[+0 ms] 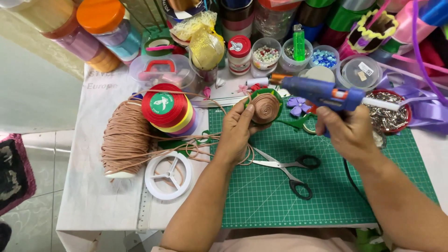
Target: Assembling a decorative miniature hat using twine, ribbons, and a hot glue gun on a craft table.
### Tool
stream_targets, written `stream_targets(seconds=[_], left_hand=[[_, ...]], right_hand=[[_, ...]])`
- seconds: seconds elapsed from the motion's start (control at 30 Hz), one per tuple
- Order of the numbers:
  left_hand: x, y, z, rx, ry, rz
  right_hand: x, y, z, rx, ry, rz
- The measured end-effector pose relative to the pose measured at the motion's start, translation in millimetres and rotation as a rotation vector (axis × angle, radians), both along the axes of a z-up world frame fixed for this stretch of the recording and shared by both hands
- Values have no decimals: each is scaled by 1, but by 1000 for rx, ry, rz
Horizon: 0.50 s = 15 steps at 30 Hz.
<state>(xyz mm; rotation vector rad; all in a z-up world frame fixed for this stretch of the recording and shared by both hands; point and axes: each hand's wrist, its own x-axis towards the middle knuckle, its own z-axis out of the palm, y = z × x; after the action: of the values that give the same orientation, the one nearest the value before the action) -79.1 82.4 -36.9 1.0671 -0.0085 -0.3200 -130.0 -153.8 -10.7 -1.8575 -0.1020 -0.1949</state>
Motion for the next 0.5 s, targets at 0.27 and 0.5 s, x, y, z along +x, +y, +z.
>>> stream_targets(seconds=[0.27,0.5], left_hand=[[3,-5,-35,-38,-75,63],[11,-3,-54,-1,-122,24]], right_hand=[[-15,18,-22,-189,-363,-64],[-10,6,-15,-265,-355,-1]])
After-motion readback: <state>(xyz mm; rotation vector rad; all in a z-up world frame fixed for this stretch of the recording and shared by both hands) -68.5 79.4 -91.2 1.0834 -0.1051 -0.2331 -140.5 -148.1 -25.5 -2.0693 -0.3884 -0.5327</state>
